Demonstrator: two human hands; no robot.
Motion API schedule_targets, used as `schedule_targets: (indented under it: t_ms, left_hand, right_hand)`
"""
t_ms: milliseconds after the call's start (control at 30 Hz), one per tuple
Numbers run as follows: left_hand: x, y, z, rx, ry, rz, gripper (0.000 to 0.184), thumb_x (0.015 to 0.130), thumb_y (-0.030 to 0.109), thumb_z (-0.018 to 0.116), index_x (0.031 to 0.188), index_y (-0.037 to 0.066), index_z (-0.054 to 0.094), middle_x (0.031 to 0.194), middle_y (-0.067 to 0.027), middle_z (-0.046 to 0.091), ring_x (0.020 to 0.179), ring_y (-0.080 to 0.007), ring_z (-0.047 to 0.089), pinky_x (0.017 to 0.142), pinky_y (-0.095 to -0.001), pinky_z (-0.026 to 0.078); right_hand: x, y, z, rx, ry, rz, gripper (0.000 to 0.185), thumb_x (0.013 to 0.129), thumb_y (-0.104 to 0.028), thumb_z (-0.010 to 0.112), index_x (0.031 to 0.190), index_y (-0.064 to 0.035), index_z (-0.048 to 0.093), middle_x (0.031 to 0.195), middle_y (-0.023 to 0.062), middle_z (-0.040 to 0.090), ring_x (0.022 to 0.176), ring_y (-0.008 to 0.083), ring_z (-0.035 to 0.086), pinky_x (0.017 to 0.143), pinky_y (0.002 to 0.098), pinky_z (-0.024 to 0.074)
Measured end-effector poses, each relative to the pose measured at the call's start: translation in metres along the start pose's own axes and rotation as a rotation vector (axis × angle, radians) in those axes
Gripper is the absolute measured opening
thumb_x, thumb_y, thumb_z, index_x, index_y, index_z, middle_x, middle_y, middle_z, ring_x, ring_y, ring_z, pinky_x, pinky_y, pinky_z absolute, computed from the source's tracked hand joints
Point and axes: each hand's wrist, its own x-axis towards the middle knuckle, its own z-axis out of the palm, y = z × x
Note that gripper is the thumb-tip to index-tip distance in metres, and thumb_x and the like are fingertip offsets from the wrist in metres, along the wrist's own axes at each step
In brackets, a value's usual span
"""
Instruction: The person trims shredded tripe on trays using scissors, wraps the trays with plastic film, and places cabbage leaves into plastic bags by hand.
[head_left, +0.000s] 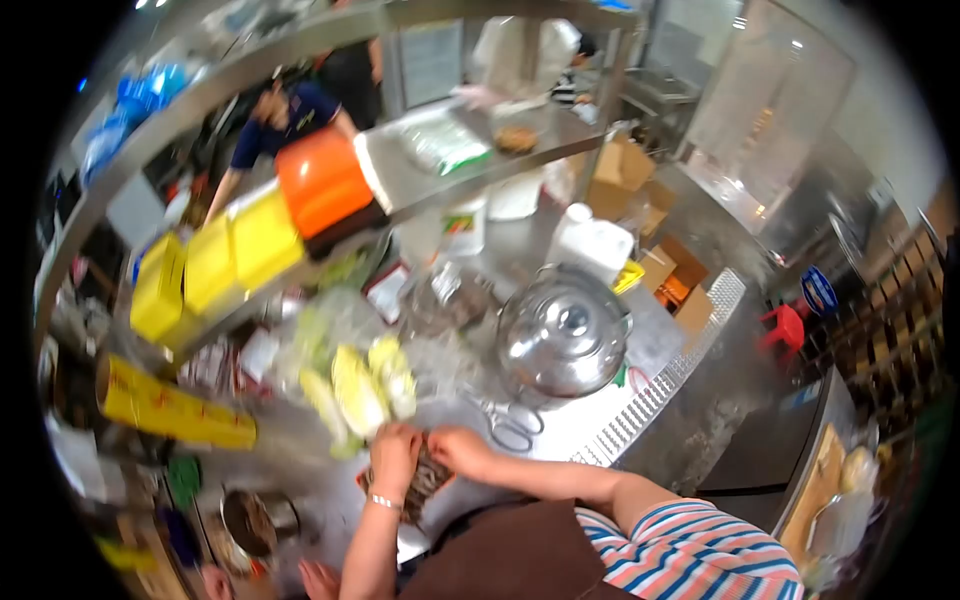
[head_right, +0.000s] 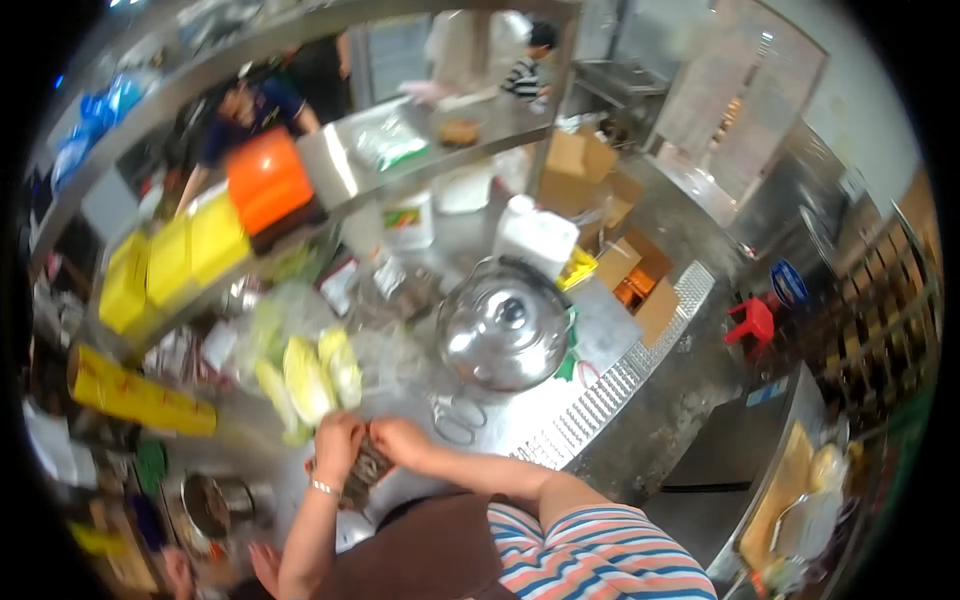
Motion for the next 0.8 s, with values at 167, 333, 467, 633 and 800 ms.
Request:
schedule_targets:
  t_ms: [167, 333, 467, 633, 800]
  left_hand:
    - [-0.002, 0.003, 0.001, -0.016, 0.084, 0.069, 0.007, 0.066, 0.006, 0.067, 0.073, 0.007, 0.067, 0.079, -0.0099, 0.06, 0.079, -0.0298, 0.056, 0.07, -0.0387, 0.046]
    - [0.0, 0.004, 0.006, -0.001, 0.073, 0.037, 0.008, 0.066, 0.006, 0.067, 0.074, 0.008, 0.067, 0.079, -0.0093, 0.06, 0.079, -0.0291, 0.056, 0.07, -0.0386, 0.047]
    - [0.0, 0.005, 0.003, 0.067, 0.031, 0.083, 0.005, 0.068, 0.008, 0.066, 0.073, 0.007, 0.066, 0.081, -0.0098, 0.06, 0.078, -0.0293, 0.056, 0.068, -0.0397, 0.046]
    - [-0.002, 0.005, 0.01, 0.111, 0.064, 0.085, 0.007, 0.072, 0.012, 0.063, 0.07, 0.006, 0.065, 0.078, -0.0113, 0.06, 0.075, -0.0305, 0.055, 0.067, -0.0409, 0.046]
    - [0.002, 0.003, 0.006, 0.106, -0.026, 0.018, 0.021, 0.08, 0.02, 0.058, 0.07, 0.002, 0.064, 0.075, -0.0187, 0.06, 0.071, -0.0347, 0.056, 0.068, -0.045, 0.045]
  right_hand:
    - [-0.004, -0.007, -0.008, -0.173, -0.031, -0.1, 0.008, 0.075, -0.013, 0.06, 0.076, -0.0062, 0.057, 0.08, 0.0108, 0.055, 0.073, 0.0314, 0.057, 0.063, 0.0417, 0.047]
    - [-0.004, -0.006, -0.007, -0.115, -0.012, -0.079, 0.006, 0.074, -0.01, 0.059, 0.076, -0.0076, 0.055, 0.085, 0.0096, 0.053, 0.073, 0.0306, 0.058, 0.06, 0.0413, 0.0469]
    - [-0.003, -0.005, 0.001, -0.117, 0.048, -0.073, 0.007, 0.074, -0.012, 0.059, 0.077, -0.0072, 0.054, 0.084, 0.0096, 0.054, 0.074, 0.0309, 0.058, 0.061, 0.0413, 0.0471]
    - [-0.009, -0.006, -0.008, -0.139, -0.017, -0.111, 0.008, 0.078, -0.015, 0.058, 0.08, -0.0067, 0.055, 0.082, 0.011, 0.056, 0.075, 0.0324, 0.058, 0.062, 0.042, 0.047]
    - [-0.003, -0.011, -0.012, 0.081, 0.044, -0.021, 0.013, 0.081, -0.015, 0.053, 0.09, -0.0098, 0.063, 0.092, 0.0122, 0.062, 0.083, 0.0341, 0.059, 0.071, 0.0433, 0.0474]
